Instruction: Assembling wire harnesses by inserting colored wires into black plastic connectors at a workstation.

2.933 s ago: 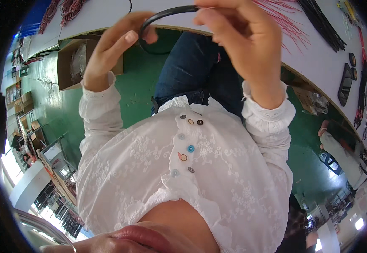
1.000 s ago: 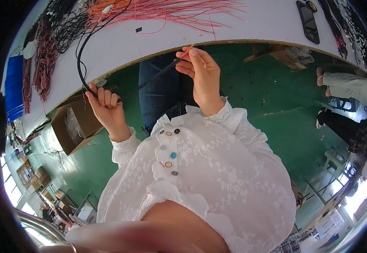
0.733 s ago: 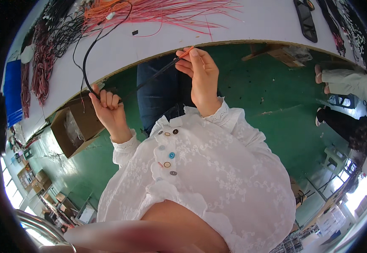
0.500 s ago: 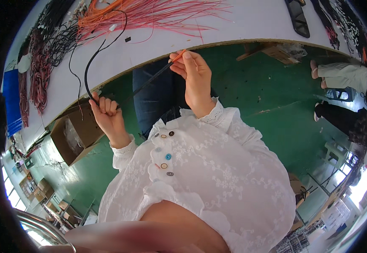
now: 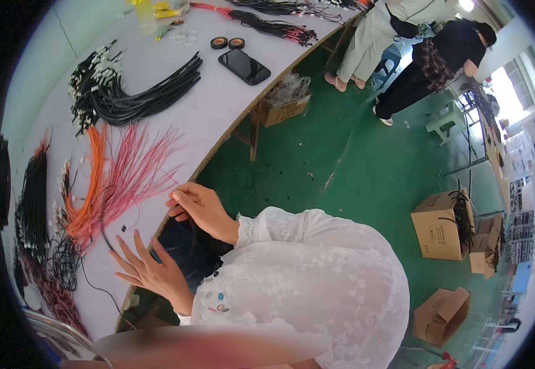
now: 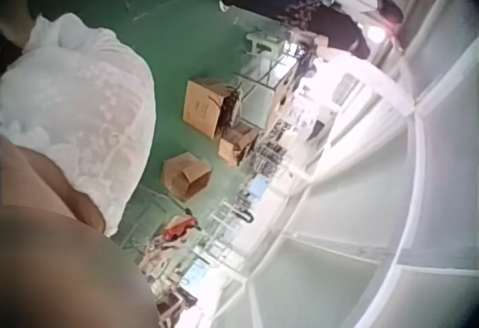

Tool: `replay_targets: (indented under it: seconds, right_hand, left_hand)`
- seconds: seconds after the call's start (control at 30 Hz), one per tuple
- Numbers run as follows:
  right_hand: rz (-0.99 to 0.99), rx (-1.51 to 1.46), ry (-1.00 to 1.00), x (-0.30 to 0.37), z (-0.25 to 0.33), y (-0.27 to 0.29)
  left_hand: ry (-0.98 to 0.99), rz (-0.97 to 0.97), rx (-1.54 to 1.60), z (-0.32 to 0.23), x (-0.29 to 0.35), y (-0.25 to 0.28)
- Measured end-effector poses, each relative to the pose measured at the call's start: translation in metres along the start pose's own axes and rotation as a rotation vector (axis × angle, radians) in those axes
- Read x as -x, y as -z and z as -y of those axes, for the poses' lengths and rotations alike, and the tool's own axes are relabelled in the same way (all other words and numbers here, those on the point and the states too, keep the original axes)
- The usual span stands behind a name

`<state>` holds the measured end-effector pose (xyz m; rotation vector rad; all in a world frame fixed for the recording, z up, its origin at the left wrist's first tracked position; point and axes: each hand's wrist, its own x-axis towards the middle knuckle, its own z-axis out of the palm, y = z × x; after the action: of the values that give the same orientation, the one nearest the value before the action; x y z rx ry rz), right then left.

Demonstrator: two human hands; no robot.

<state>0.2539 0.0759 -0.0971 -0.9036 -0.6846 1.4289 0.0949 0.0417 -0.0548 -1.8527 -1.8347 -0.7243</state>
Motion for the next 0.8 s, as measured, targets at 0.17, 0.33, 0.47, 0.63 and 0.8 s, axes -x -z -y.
replay_targets:
  seconds: [0.17, 0.33, 0.47, 0.63, 0.8]
  right_hand:
    - [-0.052, -0.084, 0.018, 0.001, 0.022, -0.001]
    - [-0.130, 0.269, 0.112, 0.007, 0.042, 0.004]
    - [-0.114, 0.287, 0.174, 0.000, 0.040, 0.025]
    - [-0.041, 0.153, 0.094, -0.003, 0.035, 0.033]
    - [-0.023, 0.123, 0.067, -0.002, 0.038, 0.032]
  left_hand:
    - [-0.164, 0.429, 0.651, -0.016, -0.020, 0.012]
    - [0.149, 0.632, 1.096, -0.061, -0.026, -0.026]
    - [0.070, 0.597, 1.251, -0.065, -0.013, -0.039]
    - [0.012, 0.531, 1.231, -0.057, -0.012, -0.042]
    - [0.004, 0.570, 1.227, -0.054, -0.016, -0.035]
